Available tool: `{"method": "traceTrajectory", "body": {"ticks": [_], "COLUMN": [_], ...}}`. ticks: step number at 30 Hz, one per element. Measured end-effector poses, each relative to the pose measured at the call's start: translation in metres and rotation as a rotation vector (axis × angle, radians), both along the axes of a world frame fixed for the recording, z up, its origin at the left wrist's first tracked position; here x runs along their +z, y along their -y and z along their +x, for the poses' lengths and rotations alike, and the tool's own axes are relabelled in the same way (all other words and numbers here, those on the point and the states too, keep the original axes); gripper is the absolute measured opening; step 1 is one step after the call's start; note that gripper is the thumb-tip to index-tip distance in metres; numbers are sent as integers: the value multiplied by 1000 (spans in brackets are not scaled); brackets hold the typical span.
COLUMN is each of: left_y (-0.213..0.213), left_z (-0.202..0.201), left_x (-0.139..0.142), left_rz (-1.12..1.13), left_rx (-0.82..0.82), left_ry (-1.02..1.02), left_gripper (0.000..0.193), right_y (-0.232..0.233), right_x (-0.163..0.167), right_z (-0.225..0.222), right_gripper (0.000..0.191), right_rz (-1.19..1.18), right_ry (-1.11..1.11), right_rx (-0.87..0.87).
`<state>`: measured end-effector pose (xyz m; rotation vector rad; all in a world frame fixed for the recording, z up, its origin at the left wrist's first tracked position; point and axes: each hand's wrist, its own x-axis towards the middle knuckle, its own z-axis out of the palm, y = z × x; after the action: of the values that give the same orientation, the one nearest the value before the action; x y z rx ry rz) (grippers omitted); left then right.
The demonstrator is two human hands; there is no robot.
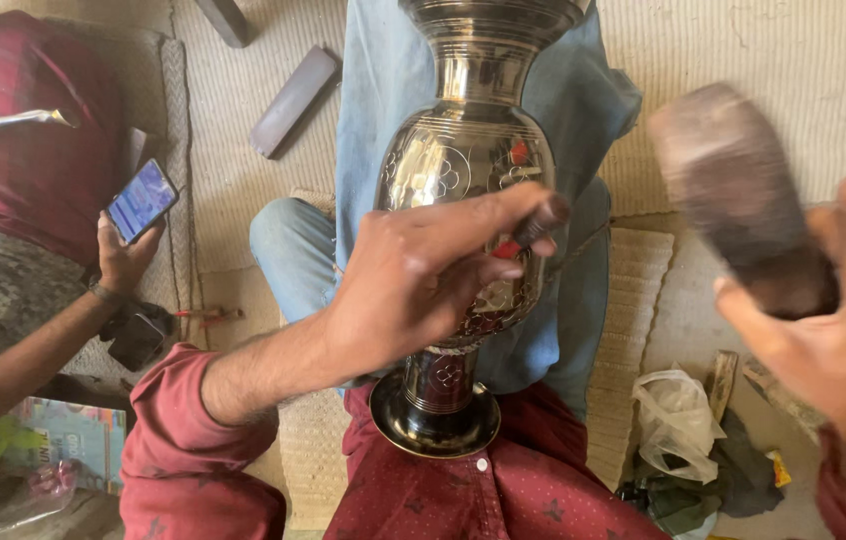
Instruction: The person sits on the floor with a brass vase held between their legs and engraves decorative patterns into its surface. They hold a chisel against the metal with one hand and strike it repeatedly with a wooden mallet held in the other hand, repositioning the chisel to work different spots on the vase body.
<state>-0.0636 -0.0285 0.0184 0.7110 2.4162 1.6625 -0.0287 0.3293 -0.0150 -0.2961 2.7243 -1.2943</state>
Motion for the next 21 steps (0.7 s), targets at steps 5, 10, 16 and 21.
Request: {"method": "traceTrajectory", "body": {"ticks": [5,10,16,21], "left_y": [1,1,-8,-10], "left_z": [5,11,27,40], "left_x": [-5,-8,-10,-13], "left_rz": [32,10,83,193], "left_rx": [16,60,288,410], "left_ry": [-22,-49,94,76], "left_gripper": [60,55,48,40], "right_y": [-14,-3,39,62], "right_x": [6,19,61,90], "right_z": [-18,-62,-105,-132], "right_gripper": [22,81,96,85], "right_rz": [-23,261,262,929], "right_ry": [258,40,99,274], "right_rx": [-90,268,452,651]}}
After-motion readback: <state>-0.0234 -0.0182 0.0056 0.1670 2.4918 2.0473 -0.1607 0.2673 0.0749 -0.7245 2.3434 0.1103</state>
